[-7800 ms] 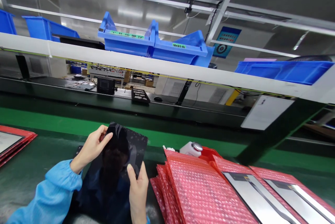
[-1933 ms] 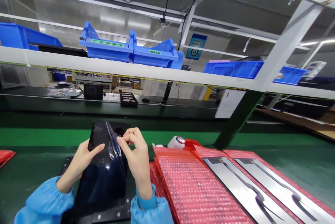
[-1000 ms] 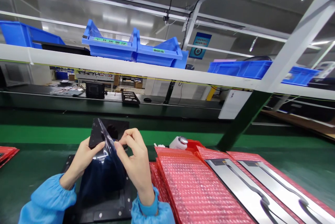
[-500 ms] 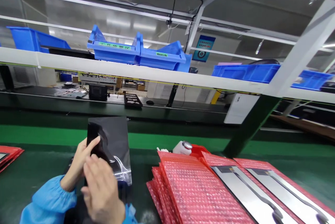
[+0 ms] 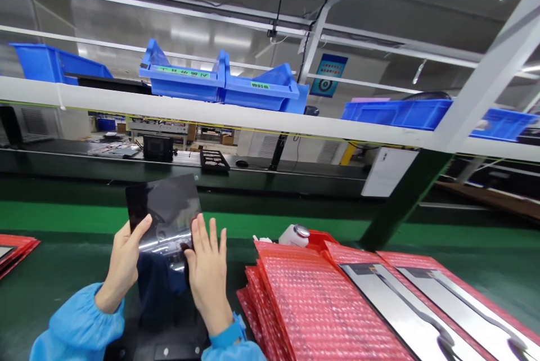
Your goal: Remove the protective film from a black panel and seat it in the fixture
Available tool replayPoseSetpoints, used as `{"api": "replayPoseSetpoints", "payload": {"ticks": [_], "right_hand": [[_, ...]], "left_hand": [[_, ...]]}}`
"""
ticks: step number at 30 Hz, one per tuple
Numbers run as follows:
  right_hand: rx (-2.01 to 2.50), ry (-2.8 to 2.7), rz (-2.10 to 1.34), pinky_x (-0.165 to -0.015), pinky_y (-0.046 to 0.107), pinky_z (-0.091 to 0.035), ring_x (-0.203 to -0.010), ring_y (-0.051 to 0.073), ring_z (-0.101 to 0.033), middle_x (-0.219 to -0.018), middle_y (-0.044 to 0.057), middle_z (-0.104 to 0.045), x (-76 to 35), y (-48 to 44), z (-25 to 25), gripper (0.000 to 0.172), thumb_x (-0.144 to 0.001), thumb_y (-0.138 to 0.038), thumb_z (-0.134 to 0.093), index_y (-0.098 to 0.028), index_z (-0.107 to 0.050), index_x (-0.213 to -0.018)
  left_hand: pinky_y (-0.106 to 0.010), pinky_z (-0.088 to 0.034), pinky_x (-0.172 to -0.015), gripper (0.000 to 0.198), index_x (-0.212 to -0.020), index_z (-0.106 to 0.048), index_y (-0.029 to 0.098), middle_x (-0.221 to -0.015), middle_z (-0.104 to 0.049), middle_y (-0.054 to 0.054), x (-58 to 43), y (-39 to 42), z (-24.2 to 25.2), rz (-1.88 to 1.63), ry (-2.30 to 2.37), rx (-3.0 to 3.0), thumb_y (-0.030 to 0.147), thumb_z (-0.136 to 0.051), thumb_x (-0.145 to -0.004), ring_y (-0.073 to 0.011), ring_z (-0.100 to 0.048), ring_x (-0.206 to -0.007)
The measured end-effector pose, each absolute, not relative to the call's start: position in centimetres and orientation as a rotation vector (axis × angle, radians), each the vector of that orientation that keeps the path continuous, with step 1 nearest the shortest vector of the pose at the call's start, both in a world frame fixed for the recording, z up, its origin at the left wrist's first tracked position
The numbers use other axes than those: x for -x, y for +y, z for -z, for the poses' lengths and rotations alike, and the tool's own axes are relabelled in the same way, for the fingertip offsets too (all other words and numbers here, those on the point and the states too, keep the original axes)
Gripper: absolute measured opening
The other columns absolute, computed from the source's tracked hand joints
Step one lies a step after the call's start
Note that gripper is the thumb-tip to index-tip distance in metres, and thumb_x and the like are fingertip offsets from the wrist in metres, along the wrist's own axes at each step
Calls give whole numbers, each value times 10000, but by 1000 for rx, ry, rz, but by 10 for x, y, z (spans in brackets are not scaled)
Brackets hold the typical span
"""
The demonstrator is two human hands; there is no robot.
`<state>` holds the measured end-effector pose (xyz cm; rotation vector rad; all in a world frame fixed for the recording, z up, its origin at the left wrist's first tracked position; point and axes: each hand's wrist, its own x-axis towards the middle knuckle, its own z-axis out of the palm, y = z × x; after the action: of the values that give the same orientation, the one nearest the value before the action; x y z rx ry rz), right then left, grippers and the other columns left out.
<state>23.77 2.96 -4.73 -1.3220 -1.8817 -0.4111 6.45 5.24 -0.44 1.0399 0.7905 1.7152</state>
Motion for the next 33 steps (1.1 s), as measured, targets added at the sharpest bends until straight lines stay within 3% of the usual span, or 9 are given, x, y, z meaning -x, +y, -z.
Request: {"api": "replayPoseSetpoints", "payload": {"ticks": [4, 7, 11, 16, 20, 24, 29, 33], "right_hand": [[1343, -1749, 465, -1117, 660, -174, -1456, 340, -91, -1583, 132, -129, -232, 20, 46, 633, -1024, -460, -232, -160, -44, -1549], [1156, -2044, 494, -1149, 623, -153, -1451, 313, -158, -1564, 112, -215, -206, 7, 49, 650, -1013, -490, -264, -166, -86, -1548], [1077, -2204, 453, -1170, 557, -189, -1434, 255, -240, -1548, 85, -275, -201, 10, 50, 585, -1028, -366, -302, -180, -101, -1545], [1331, -1762, 420, -1141, 598, -208, -1452, 297, -154, -1580, 124, -156, -238, 25, 40, 609, -1032, -412, -251, -167, -41, -1548], [1210, -1925, 460, -1155, 604, -156, -1456, 332, -100, -1583, 153, -108, -214, 5, 44, 706, -1007, -523, -240, -103, -55, -1544], [1033, -2264, 400, -1179, 499, -221, -1454, 265, -160, -1571, 106, -205, -188, -6, 50, 660, -1016, -440, -317, -126, -77, -1544], [1217, -1944, 393, -1142, 571, -254, -1456, 305, -124, -1586, 147, -121, -215, 12, 46, 694, -1008, -524, -218, -129, -29, -1546], [1256, -1870, 392, -1145, 589, -221, -1454, 343, -84, -1584, 178, -77, -208, 5, 51, 758, -991, -556, -247, -71, -47, -1538]], "left_hand": [[-372, -429, -1005, 482, -1138, -656, 172, -1135, -702, -69, -67, 52, 6, -1656, 807, -1017, 470, -714, -763, -259, -592, -1142], [-329, -464, -929, 440, -1056, -682, 169, -1071, -720, -53, -68, 51, 9, -1651, 857, -1012, 471, -730, -740, -240, -621, -1061], [-292, -468, -910, 385, -1018, -692, 187, -1051, -724, -24, -69, 46, 7, -1666, 866, -1010, 449, -735, -739, -211, -621, -1040], [-324, -426, -1006, 443, -1153, -660, 216, -1112, -711, -21, -75, 42, 5, -1651, 809, -1032, 457, -703, -783, -208, -602, -1098], [-279, -452, -926, 388, -1068, -690, 203, -1062, -715, -12, -78, 41, 8, -1638, 825, -1024, 446, -726, -767, -192, -608, -1040], [-245, -467, -839, 298, -939, -703, 201, -932, -717, 22, -75, 42, 11, -1638, 855, -972, 412, -759, -736, -154, -617, -900], [-304, -450, -930, 390, -1037, -698, 187, -1047, -719, -20, -73, 44, 9, -1698, 830, -938, 427, -753, -734, -219, -604, -1061], [-284, -447, -932, 376, -1010, -706, 186, -1024, -725, -9, -75, 41, 5, -1723, 840, -960, 429, -759, -729, -207, -614, -1042]]}}
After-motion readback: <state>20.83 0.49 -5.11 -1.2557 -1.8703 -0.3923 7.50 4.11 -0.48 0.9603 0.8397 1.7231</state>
